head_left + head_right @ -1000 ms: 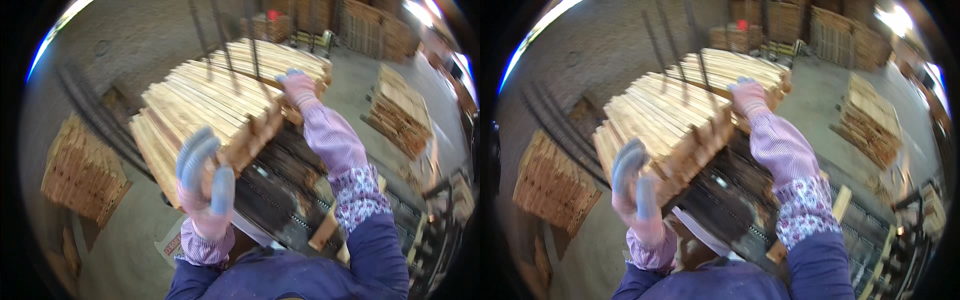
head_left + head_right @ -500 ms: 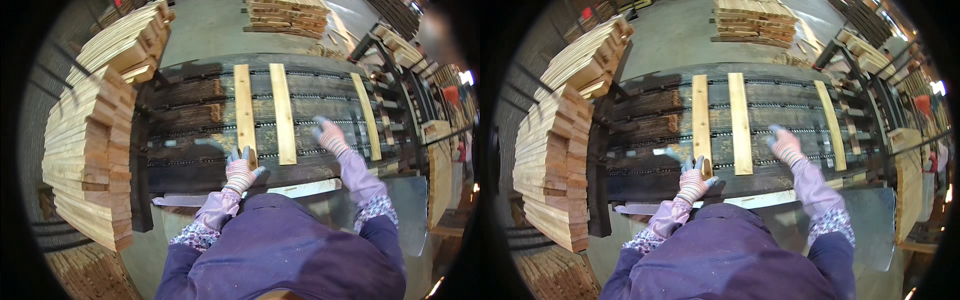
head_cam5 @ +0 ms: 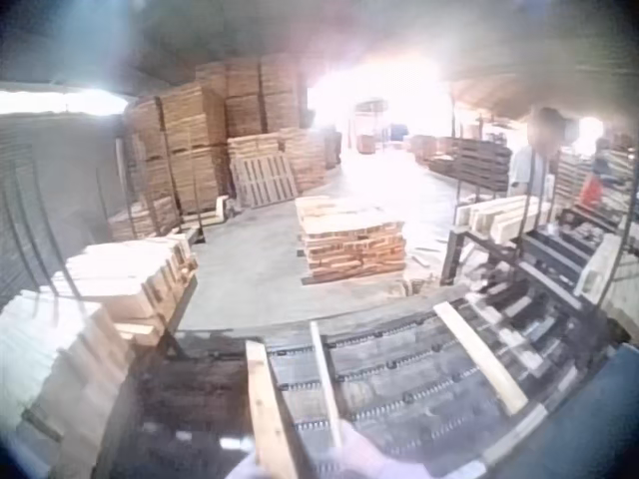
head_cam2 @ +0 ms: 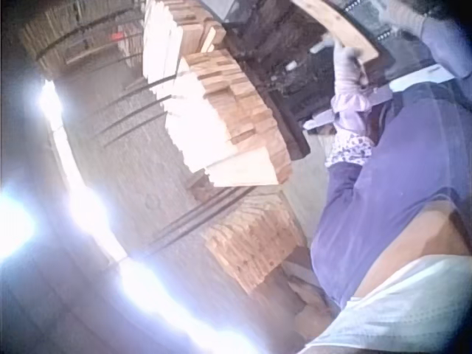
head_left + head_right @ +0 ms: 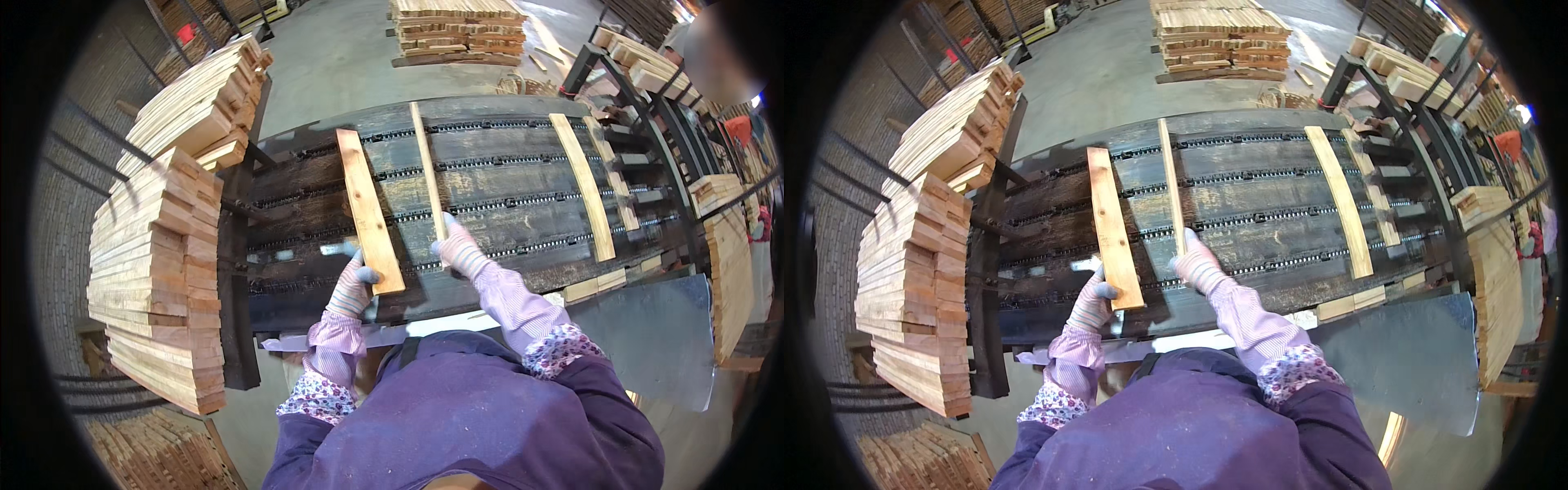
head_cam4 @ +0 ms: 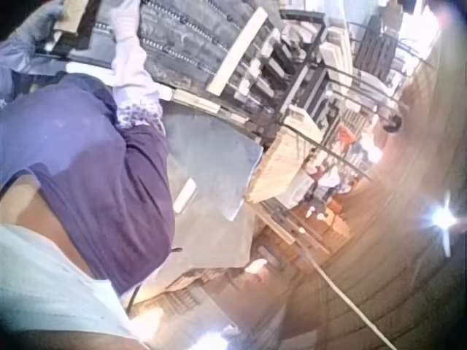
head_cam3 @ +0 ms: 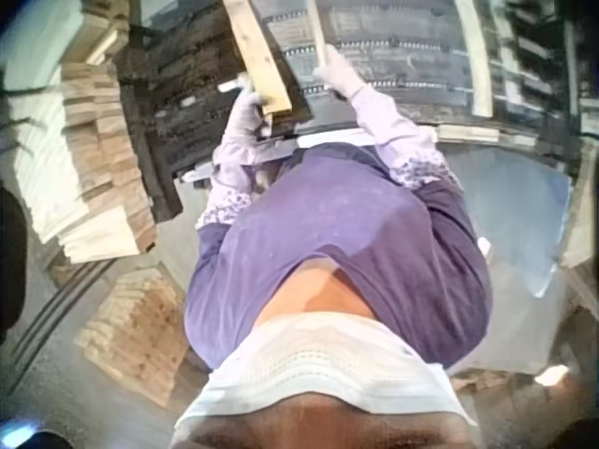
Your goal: The person repeatedly picks up wooden planks from a conveyor belt and stacks them onto a nearby pile. The person handles the planks by hand, placing them one at a time or in small groups onto the growing stack.
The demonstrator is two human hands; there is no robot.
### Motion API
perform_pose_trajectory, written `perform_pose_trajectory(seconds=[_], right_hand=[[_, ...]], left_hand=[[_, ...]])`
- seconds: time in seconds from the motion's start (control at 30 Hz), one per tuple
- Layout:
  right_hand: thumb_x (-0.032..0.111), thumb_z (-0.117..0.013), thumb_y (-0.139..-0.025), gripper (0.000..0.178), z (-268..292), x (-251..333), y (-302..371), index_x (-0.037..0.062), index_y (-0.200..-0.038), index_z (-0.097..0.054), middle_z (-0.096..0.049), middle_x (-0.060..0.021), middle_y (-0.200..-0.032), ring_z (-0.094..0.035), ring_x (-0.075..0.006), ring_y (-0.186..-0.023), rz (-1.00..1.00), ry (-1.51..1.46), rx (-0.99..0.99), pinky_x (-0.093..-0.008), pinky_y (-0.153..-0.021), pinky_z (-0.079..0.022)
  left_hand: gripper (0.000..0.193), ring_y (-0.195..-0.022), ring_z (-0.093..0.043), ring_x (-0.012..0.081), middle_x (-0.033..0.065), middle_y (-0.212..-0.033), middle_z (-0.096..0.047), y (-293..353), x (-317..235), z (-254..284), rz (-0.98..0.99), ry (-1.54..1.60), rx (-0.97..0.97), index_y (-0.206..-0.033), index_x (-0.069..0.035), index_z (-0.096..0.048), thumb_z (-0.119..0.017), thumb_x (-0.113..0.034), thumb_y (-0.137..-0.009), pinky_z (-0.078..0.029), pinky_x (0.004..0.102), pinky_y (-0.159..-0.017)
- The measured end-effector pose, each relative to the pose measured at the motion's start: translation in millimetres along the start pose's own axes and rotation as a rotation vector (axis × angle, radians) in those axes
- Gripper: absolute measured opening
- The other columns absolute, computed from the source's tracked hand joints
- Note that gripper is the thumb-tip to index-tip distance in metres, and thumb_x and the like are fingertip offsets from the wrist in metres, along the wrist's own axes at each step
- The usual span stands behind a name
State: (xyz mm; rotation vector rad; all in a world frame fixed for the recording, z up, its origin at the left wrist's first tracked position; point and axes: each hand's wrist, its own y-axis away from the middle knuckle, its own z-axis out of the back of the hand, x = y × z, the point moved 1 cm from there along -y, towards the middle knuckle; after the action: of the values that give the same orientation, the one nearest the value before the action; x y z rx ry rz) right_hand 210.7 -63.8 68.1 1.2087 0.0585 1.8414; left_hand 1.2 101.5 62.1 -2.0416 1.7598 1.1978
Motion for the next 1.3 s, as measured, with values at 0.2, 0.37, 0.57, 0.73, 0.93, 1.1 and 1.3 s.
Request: perform_pose_trajectory(seconds=[0.2, 0.37, 0.57, 0.73, 0.93, 1.1, 1.3], right_hand=[[-0.005, -0.048, -0.063, 0.085, 52, -9, 45, -0.0034, -0.147, -0.054, -0.068, -0.0147, -0.132, -0.069, -0.0253, -0.117, 0.059, -1.194, 0.395, -0.0360, -0.106, -0.055], [-0.002, -0.045, -0.063, 0.090, 80, -37, 70, -0.0012, -0.152, -0.051, -0.066, -0.0108, -0.137, -0.063, -0.0185, -0.125, 0.171, -1.015, 0.319, -0.0297, -0.110, -0.048], [-0.002, -0.047, -0.063, 0.089, 110, -61, 86, -0.0013, -0.153, -0.049, -0.066, -0.0110, -0.138, -0.064, -0.0178, -0.125, 0.193, -1.059, 0.242, -0.0278, -0.108, -0.049], [-0.004, -0.051, -0.067, 0.085, 119, -85, 94, -0.0027, -0.152, -0.050, -0.066, -0.0097, -0.137, -0.062, -0.0148, -0.123, 0.250, -0.978, 0.074, -0.0268, -0.106, -0.049], [0.013, -0.067, -0.094, 0.053, 96, -104, 93, -0.0010, -0.145, -0.056, -0.071, -0.0162, -0.125, -0.065, -0.0237, -0.117, 0.329, -0.492, 0.065, -0.0347, -0.106, -0.049], [0.030, -0.070, -0.097, 0.056, 135, -112, 105, 0.0052, -0.146, -0.058, -0.067, -0.0187, -0.138, -0.064, -0.0279, -0.126, 0.162, -0.366, 0.077, -0.0404, -0.106, -0.051], [0.050, -0.082, -0.081, 0.090, 189, -172, 116, 0.0226, -0.156, -0.039, -0.049, -0.0214, -0.140, -0.051, -0.0408, -0.129, -0.296, 0.640, -0.409, -0.0558, -0.102, -0.045]], left_hand=[[0.094, -0.122, -0.066, 0.0362, 0.0177, -0.130, -0.067, 13, 14, -41, -0.014, 0.183, 0.043, -0.150, 0.000, -0.046, -0.065, 0.004, -0.057, -0.055, 0.0494, -0.109], [0.094, -0.123, -0.066, 0.0347, 0.0159, -0.130, -0.067, -10, 30, -68, 0.060, 0.153, 0.076, -0.149, 0.000, -0.047, -0.065, 0.003, -0.056, -0.052, 0.0484, -0.112], [0.107, -0.125, -0.065, 0.0356, 0.0150, -0.131, -0.067, -34, 44, -122, 0.115, 0.041, 0.158, -0.158, -0.009, -0.040, -0.060, 0.004, -0.054, -0.054, 0.0487, -0.110], [0.113, -0.135, -0.057, 0.0335, 0.0125, -0.145, -0.059, -46, 72, -146, 0.147, 0.002, 0.196, -0.162, -0.009, -0.033, -0.062, 0.003, -0.054, -0.050, 0.0453, -0.114], [0.085, -0.130, -0.060, 0.0299, 0.0126, -0.139, -0.060, -47, 123, -175, 0.173, -0.086, 0.049, -0.157, -0.013, -0.040, -0.075, -0.019, -0.080, -0.052, 0.0482, -0.108], [0.060, -0.095, -0.071, 0.0286, 0.0131, -0.115, -0.066, -41, 149, -172, 0.137, -0.271, -0.103, -0.138, -0.008, -0.048, -0.076, -0.024, -0.088, -0.062, 0.0455, -0.077], [0.058, -0.084, -0.072, 0.0281, 0.0147, -0.096, -0.067, -24, 140, -184, 0.082, -0.248, -0.108, -0.132, 0.001, -0.049, -0.076, -0.018, -0.085, -0.063, 0.0403, -0.073]])
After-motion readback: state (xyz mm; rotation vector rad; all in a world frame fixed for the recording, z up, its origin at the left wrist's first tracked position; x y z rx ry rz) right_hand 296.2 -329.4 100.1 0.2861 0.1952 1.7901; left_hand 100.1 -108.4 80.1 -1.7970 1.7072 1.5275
